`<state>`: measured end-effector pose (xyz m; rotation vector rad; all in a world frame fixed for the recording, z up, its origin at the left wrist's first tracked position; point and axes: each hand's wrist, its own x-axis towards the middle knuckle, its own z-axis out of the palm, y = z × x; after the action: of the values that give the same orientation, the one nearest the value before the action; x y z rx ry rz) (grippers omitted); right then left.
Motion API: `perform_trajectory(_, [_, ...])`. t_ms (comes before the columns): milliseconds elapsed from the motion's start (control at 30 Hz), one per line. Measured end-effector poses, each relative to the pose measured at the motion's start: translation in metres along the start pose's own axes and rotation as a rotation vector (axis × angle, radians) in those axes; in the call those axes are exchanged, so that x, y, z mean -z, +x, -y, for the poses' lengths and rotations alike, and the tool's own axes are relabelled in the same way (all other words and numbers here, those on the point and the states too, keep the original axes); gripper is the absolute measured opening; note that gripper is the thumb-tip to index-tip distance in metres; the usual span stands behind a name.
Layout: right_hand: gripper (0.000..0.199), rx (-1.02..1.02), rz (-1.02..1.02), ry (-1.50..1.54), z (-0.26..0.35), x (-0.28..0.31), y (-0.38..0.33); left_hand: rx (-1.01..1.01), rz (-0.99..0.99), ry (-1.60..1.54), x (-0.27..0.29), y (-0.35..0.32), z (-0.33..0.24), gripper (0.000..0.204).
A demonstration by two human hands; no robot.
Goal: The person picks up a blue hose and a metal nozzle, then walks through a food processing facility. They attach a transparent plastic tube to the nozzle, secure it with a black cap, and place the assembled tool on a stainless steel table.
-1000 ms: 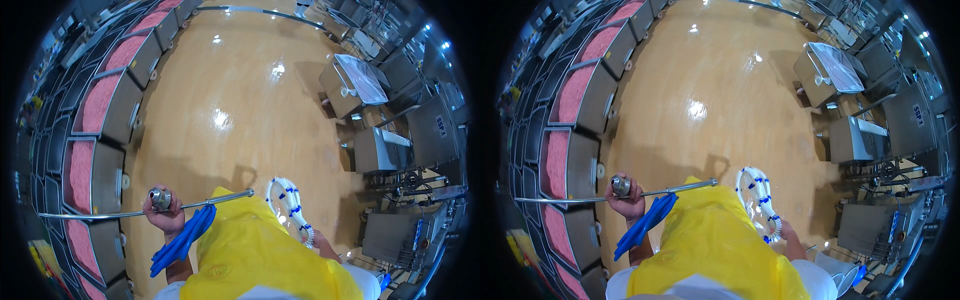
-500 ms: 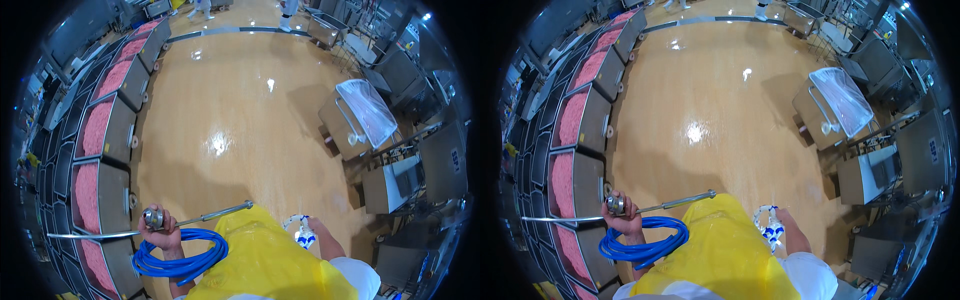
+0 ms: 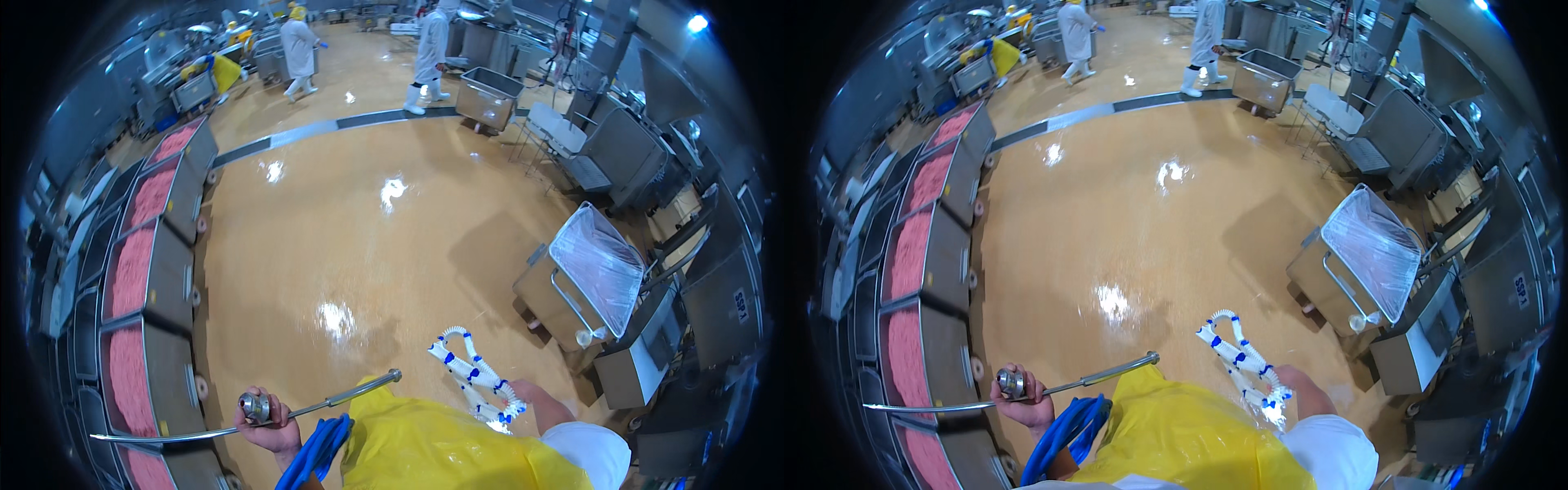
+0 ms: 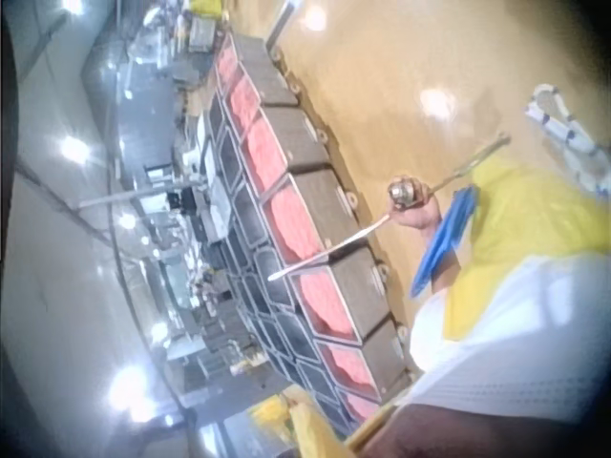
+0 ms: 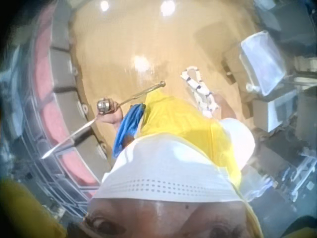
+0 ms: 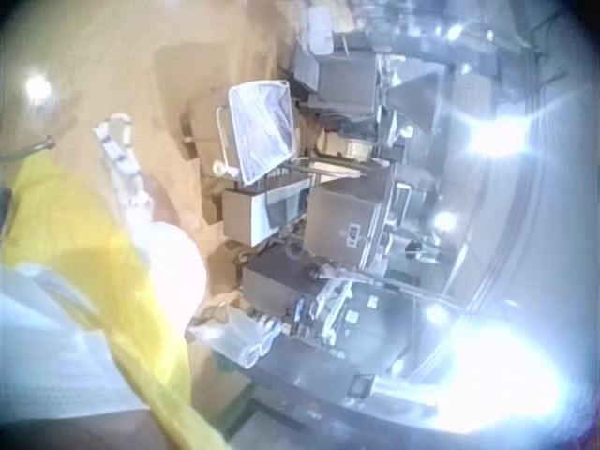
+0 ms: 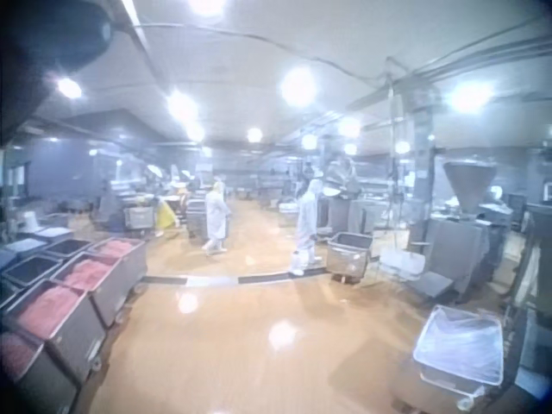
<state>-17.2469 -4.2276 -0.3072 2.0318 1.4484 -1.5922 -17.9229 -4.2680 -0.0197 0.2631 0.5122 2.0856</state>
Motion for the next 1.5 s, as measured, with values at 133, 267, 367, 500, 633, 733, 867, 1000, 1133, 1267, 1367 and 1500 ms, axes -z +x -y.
perform_trajectory(133, [0.027,-0.224,0.002,0.873,0.1,0.035,0.005,0.055,0.004,0.005,-0.064,0.148,0.051,0.045])
perform_trajectory(267, [0.021,-0.22,-0.062,1.104,0.147,0.084,0.103,0.155,0.056,-0.033,-0.099,0.294,0.121,0.045])
perform_trajectory(367, [0.028,-0.161,-0.275,0.736,0.213,0.138,0.177,0.188,0.078,-0.009,-0.115,0.402,0.173,0.046])
perform_trajectory(500, [0.048,-0.22,-0.401,0.167,0.275,0.215,0.319,0.158,0.087,0.013,-0.142,0.523,0.218,0.046])
perform_trajectory(633, [0.063,-0.287,-0.244,0.11,0.446,0.33,0.389,0.048,0.055,0.054,-0.195,0.63,0.253,0.044])
perform_trajectory(733, [0.069,-0.248,-0.158,-0.179,0.533,0.412,0.46,0.007,0.007,0.058,-0.226,0.702,0.29,0.044])
perform_trajectory(867, [0.055,-0.201,-0.079,-0.362,0.602,0.496,0.536,-0.013,-0.041,0.078,-0.227,0.823,0.35,0.041])
perform_trajectory(1000, [0.046,-0.197,-0.028,-0.193,0.623,0.565,0.573,0.049,-0.062,0.094,-0.25,0.953,0.426,0.04])
perform_trajectory(1133, [0.038,-0.164,0.066,0.57,0.635,0.639,0.604,0.119,-0.036,0.09,-0.319,1.085,0.503,0.041])
perform_trajectory(1267, [0.029,-0.163,-0.062,0.997,0.685,0.713,0.661,0.209,0.055,0.09,-0.373,1.202,0.582,0.043])
perform_trajectory(1367, [0.024,-0.097,-0.224,1.004,0.73,0.777,0.724,0.255,0.013,0.096,-0.426,1.284,0.652,0.044])
perform_trajectory(1500, [0.036,-0.147,-0.324,0.744,0.792,0.867,0.855,0.284,0.039,0.038,-0.469,1.392,0.731,0.042])
